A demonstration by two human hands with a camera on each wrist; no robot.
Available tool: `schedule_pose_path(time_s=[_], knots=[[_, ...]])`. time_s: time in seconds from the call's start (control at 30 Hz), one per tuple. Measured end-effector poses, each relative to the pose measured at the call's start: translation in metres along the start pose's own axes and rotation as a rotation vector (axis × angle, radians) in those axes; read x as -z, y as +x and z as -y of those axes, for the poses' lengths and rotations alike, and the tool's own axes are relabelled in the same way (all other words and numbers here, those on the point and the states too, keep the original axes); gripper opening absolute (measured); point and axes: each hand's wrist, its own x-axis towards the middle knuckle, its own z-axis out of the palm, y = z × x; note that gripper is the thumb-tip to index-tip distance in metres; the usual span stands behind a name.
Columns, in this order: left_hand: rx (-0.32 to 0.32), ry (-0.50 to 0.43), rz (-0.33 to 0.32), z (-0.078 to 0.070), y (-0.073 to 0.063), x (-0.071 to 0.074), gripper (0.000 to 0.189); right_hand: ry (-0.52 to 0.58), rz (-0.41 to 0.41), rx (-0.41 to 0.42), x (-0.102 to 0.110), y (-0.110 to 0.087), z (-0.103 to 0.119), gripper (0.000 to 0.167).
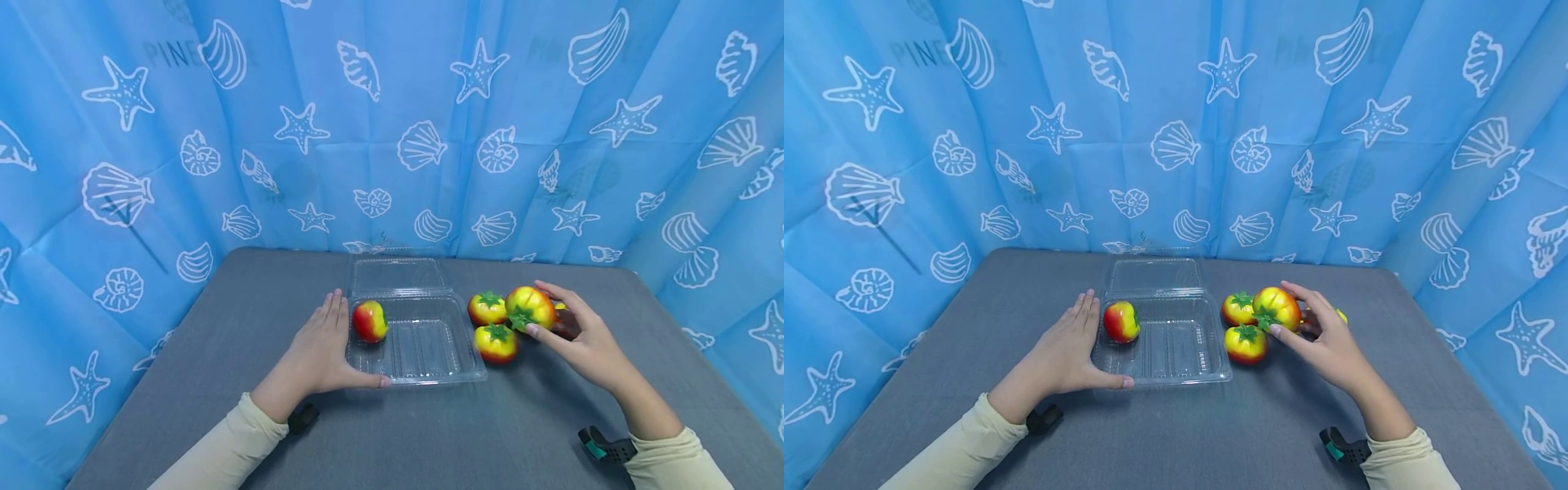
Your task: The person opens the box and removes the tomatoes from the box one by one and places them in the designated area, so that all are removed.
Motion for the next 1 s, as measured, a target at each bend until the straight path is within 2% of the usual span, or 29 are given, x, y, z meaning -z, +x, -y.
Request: schedule_pose_path(time_s=[0.23, 0.43, 0.67, 1.0], knots=[[-0.005, 0.000, -0.002, 0.001, 0.000, 0.000, 0.156, 0.027, 0.031, 0.000, 0.002, 0.001, 0.001, 0.061], [-0.009, -0.003, -0.007, 0.001, 0.001, 0.000, 0.154, 0.019, 0.014, -0.020, 0.001, 0.001, 0.000, 0.057], [-0.008, -0.003, -0.001, 0.000, 0.000, 0.001, 0.154, 0.016, -0.005, 0.007, 0.003, 0.000, -0.002, 0.054], [-0.010, -0.007, 0.003, 0.001, -0.001, 0.002, 0.154, 0.029, 0.032, -0.024, 0.013, 0.001, -0.006, 0.048]])
